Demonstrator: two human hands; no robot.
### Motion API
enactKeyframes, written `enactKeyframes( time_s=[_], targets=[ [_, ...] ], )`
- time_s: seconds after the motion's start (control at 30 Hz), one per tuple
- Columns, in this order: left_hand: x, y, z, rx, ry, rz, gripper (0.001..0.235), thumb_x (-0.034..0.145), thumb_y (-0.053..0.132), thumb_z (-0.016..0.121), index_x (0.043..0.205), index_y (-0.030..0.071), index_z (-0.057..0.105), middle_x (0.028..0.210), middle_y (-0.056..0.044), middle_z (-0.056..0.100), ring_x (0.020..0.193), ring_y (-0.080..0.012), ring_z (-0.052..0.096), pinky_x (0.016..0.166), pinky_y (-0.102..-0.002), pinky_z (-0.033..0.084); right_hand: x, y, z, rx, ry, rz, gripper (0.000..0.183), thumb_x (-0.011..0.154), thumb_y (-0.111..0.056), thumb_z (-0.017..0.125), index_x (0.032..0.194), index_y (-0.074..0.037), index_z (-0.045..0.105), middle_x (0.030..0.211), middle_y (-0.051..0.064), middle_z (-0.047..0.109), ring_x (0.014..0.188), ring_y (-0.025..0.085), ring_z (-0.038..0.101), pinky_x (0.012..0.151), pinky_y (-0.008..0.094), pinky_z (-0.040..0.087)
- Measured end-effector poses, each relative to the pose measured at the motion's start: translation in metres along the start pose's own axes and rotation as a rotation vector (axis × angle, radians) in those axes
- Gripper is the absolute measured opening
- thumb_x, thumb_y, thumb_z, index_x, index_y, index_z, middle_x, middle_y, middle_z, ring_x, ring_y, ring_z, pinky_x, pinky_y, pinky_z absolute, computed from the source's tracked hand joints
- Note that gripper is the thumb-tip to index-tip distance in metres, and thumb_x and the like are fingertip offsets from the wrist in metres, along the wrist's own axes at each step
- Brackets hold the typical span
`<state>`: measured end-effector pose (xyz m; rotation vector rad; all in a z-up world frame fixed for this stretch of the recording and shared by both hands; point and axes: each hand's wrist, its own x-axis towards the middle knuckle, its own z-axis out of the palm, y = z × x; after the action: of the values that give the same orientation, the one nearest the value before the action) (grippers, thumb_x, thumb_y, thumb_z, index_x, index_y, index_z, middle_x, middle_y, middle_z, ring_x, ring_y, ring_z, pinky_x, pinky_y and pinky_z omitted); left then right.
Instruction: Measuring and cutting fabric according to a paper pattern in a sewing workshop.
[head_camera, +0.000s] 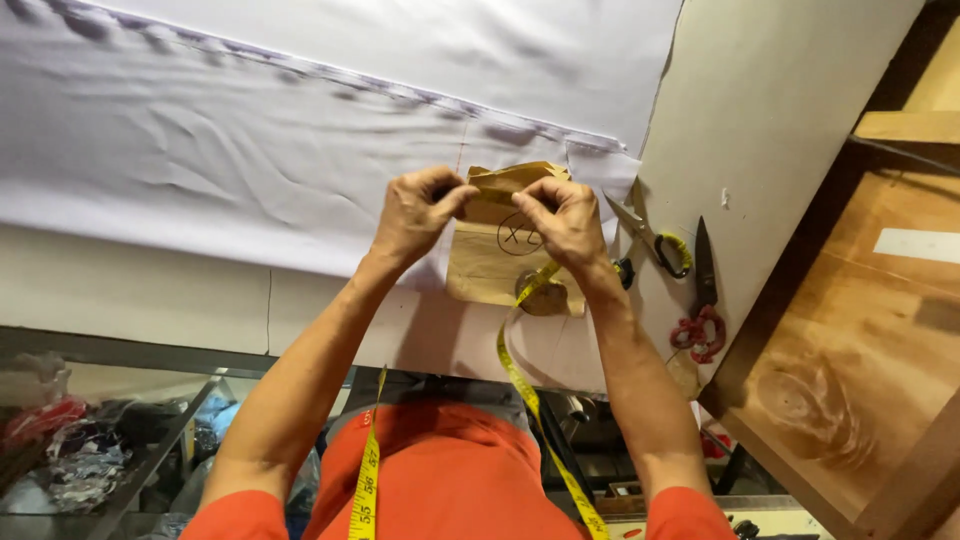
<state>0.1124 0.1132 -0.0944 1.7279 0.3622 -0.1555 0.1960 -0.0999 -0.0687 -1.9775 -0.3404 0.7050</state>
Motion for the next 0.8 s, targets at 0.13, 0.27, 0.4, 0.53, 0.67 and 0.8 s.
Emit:
enactKeyframes(
  time_s=[0.13,0.27,0.4,0.53,0.67,0.8],
  targets=[
    [-0.006,-0.022,-0.012,0.185,0.327,0.133,0.012,0.103,0.02,0.067,0.099,0.011,0.073,0.08,-0.013,0.074,0.076,-0.032,0.073,0.064,-0.038,0.057,0.019,0.024,0.003,-0.045,0.068,0.016,0.012,0.095,-0.019,0.076,0.088,-0.009,0.081,0.067,0.005,0.07,0.066,0.007,0.058,0.057,0.028,0.048],
    [-0.029,-0.046,0.004,0.501,0.399,0.379,0.007,0.101,0.01,0.065,0.105,0.01,0.07,0.085,-0.009,0.063,0.079,-0.0316,0.063,0.07,-0.04,0.051,0.024,0.044,0.005,-0.107,0.095,0.037,0.01,0.094,-0.021,0.078,0.088,-0.014,0.081,0.069,0.005,0.071,0.066,0.01,0.064,0.059,0.028,0.05],
    [-0.043,-0.078,0.037,0.842,0.365,0.543,0.029,0.095,0.017,0.067,0.124,0.016,0.069,0.118,-0.006,0.064,0.101,-0.024,0.06,0.077,-0.035,0.044,0.023,0.042,0.003,-0.104,0.099,0.063,0.011,0.094,-0.022,0.076,0.091,-0.012,0.08,0.075,0.008,0.075,0.071,0.015,0.069,0.062,0.032,0.053],
    [-0.034,-0.04,0.038,1.04,0.354,0.565,0.053,0.094,0.014,0.06,0.147,0.013,0.055,0.155,-0.009,0.05,0.126,-0.0223,0.05,0.091,-0.033,0.034,0.023,0.028,0.0,-0.146,0.113,0.003,0.011,0.092,-0.02,0.077,0.093,-0.009,0.078,0.082,0.016,0.075,0.079,0.03,0.074,0.065,0.042,0.056],
    [-0.027,-0.06,0.039,1.059,0.265,0.534,0.068,0.085,0.01,0.057,0.153,0.012,0.048,0.162,-0.01,0.043,0.131,-0.0249,0.046,0.097,-0.036,0.03,0.016,0.032,0.002,-0.118,0.073,-0.023,0.041,0.076,-0.025,0.091,0.11,-0.011,0.074,0.096,0.019,0.077,0.092,0.038,0.075,0.076,0.048,0.059],
    [-0.023,-0.05,0.034,1.054,0.265,0.554,0.063,0.088,0.014,0.058,0.15,0.008,0.05,0.158,-0.014,0.046,0.129,-0.0268,0.048,0.097,-0.039,0.029,0.014,0.037,0.0,-0.409,0.113,-0.293,0.018,0.089,-0.025,0.08,0.105,-0.019,0.076,0.088,0.01,0.069,0.085,0.035,0.072,0.071,0.045,0.058]
  ],
)
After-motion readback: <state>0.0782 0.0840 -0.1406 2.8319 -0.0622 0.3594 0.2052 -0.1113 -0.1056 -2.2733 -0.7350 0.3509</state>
